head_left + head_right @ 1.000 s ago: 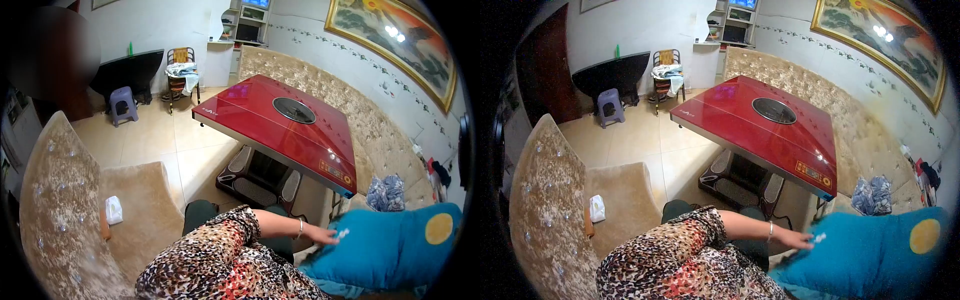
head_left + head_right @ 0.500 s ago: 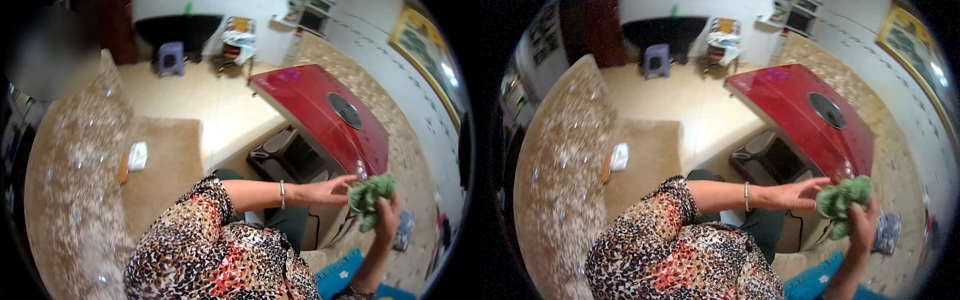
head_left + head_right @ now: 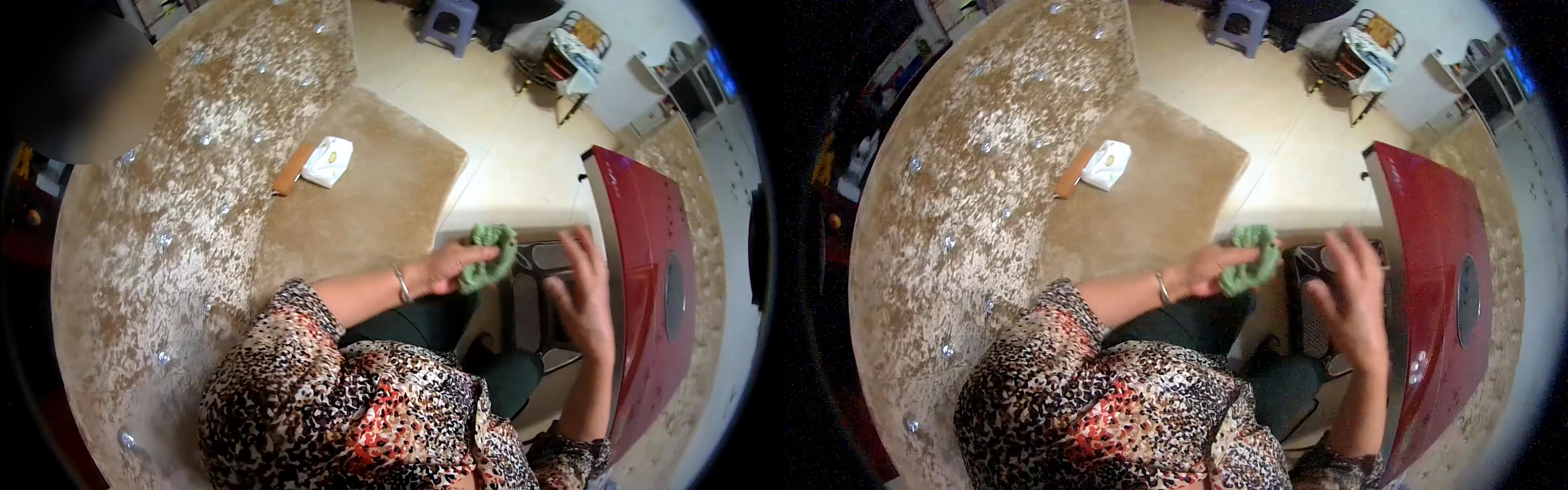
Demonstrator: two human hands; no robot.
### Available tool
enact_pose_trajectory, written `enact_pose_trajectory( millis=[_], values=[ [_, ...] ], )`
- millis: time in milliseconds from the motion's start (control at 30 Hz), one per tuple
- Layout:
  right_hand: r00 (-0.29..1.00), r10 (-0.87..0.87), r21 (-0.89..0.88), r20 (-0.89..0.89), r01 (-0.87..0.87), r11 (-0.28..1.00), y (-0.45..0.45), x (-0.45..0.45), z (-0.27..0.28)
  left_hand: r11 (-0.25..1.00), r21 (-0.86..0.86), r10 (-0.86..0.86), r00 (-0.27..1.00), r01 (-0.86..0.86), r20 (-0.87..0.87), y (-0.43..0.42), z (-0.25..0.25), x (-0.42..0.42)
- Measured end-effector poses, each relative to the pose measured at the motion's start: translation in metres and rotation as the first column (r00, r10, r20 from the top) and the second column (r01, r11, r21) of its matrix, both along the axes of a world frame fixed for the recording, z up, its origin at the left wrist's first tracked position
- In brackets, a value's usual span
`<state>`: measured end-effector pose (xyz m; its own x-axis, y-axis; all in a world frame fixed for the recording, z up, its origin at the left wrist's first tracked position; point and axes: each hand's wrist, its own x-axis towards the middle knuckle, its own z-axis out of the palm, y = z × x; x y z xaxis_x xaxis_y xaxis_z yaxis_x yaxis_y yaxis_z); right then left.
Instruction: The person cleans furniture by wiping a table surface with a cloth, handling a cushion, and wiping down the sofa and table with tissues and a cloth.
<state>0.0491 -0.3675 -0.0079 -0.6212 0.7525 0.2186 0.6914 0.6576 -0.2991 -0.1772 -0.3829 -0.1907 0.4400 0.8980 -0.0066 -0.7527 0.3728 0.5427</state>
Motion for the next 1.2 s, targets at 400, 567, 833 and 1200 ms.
enact_pose_trajectory(
  millis=[400,567,833,1200],
  values=[
    [0.892,-0.219,-0.282,-0.395,0.109,0.953,0.091,0.054,-0.023,0.898,0.163,0.426,0.713,-0.409,-0.557,0.073,0.018,-0.099],
    [0.841,-0.085,-0.179,-0.534,-0.015,0.984,0.065,-0.030,-0.022,0.642,0.730,0.221,0.856,0.233,-0.468,0.054,0.115,0.002],
    [0.744,-0.263,0.097,-0.614,0.403,0.910,0.090,0.226,0.036,0.713,0.701,0.615,-0.494,0.018,-0.614,0.063,0.000,-0.206],
    [0.674,-0.737,0.755,-0.056,0.512,0.411,0.034,0.416,-0.039,0.931,0.327,0.105,-0.741,-0.161,-0.664,0.016,-0.087,-0.290]
  ],
)
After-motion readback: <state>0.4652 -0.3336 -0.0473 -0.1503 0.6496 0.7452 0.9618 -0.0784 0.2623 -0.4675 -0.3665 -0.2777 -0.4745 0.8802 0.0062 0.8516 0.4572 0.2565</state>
